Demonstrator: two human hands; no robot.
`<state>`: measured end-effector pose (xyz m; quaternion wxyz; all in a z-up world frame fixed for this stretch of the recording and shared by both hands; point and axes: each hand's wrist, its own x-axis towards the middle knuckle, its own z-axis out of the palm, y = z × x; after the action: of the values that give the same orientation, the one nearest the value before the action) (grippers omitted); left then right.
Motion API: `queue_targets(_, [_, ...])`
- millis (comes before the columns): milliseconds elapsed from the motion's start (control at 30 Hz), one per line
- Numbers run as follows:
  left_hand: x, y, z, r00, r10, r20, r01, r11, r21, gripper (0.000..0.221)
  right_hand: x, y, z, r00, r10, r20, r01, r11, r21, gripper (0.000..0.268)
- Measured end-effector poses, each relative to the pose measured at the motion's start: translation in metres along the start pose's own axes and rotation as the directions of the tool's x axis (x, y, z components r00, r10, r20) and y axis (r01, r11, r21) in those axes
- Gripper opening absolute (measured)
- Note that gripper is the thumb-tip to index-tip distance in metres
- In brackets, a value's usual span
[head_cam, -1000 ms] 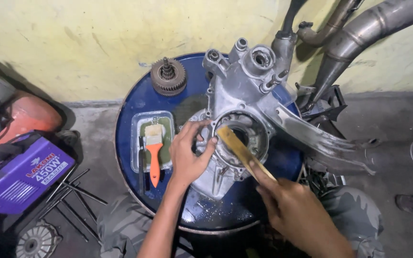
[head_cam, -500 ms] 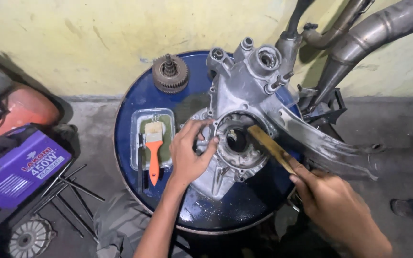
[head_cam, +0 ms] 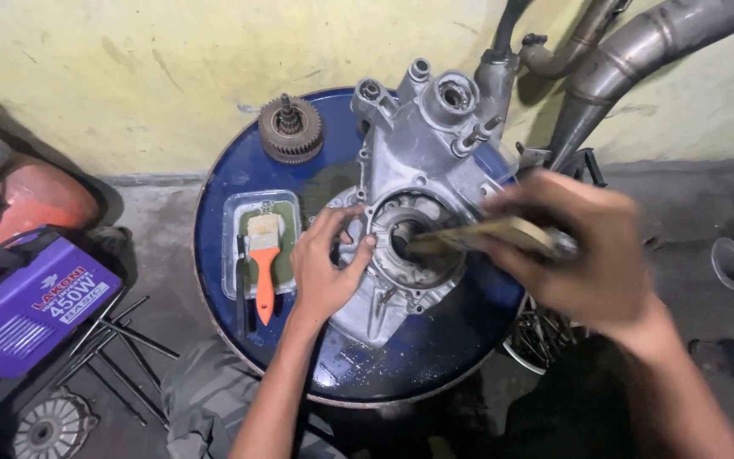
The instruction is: Cleaning a motorcycle engine casing using a brush and a wooden scraper
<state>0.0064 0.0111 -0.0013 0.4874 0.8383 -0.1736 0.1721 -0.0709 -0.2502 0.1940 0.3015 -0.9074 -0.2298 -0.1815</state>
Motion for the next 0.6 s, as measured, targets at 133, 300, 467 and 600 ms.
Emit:
queue_targets(133, [0.002, 0.006, -0.003, 1.0, -0.014, 0.004, 0.014, 1.0, -0.009, 0.055, 0.043, 0.026, 0.053, 0.964, -0.257, 0.066, 0.247, 0.961, 0.124, 0.002])
queue_targets(300, [0.001, -0.002, -0.004, 1.0, -0.012, 0.006, 0.012, 0.998, -0.064, 0.042, 0.056, 0.034, 0.115, 0.956, -0.153, 0.251, -0.045, 0.767, 0.64, 0.029])
queue_targets(467, [-0.001, -0.018, 0.005, 1.0, -0.009, 0.002, 0.009, 1.0, -0.025, 0.039, 0.052, 0.034, 0.146, 0.932, -0.051, 0.358, -0.185, 0.784, 0.592, 0.023])
queue_targets(600, [0.003, 0.002, -0.005, 0.999, -0.043, 0.024, 0.044, 0.995, -0.085, 0.039, 0.073, 0.036, 0.1, 0.921, 0.111, 0.373, -0.356, 0.627, 0.693, 0.037])
